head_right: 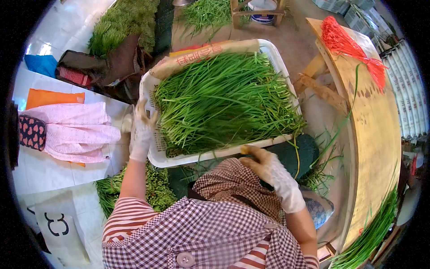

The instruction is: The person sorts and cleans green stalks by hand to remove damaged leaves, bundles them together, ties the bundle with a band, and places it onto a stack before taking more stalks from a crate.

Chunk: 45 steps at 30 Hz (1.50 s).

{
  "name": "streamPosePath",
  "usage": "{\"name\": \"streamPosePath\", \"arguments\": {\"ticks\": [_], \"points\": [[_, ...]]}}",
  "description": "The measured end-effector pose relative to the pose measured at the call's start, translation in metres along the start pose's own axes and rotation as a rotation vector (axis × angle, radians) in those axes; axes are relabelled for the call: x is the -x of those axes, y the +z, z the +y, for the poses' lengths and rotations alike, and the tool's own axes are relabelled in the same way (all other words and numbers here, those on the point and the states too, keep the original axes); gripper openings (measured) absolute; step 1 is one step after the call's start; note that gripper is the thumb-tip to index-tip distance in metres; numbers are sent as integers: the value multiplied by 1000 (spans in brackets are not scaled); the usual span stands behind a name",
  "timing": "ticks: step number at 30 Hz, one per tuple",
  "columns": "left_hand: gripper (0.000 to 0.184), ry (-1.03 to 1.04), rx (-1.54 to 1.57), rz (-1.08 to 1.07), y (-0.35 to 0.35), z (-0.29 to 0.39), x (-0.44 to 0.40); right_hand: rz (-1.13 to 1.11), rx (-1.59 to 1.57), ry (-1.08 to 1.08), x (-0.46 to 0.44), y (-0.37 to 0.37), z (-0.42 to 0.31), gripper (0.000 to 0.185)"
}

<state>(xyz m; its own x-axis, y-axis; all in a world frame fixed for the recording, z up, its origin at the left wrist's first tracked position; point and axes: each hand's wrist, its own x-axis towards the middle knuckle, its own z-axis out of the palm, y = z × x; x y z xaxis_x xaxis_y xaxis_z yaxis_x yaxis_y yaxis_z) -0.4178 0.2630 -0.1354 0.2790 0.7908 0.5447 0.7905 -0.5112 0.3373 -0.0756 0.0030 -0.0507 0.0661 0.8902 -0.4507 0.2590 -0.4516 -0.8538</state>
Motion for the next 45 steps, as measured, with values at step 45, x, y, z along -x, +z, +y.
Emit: {"name": "streamPosePath", "arguments": {"ticks": [45], "points": [[44, -306, 521, -828, -22, 112, 23, -197, -1244, 281, -133, 94, 11, 79]]}}
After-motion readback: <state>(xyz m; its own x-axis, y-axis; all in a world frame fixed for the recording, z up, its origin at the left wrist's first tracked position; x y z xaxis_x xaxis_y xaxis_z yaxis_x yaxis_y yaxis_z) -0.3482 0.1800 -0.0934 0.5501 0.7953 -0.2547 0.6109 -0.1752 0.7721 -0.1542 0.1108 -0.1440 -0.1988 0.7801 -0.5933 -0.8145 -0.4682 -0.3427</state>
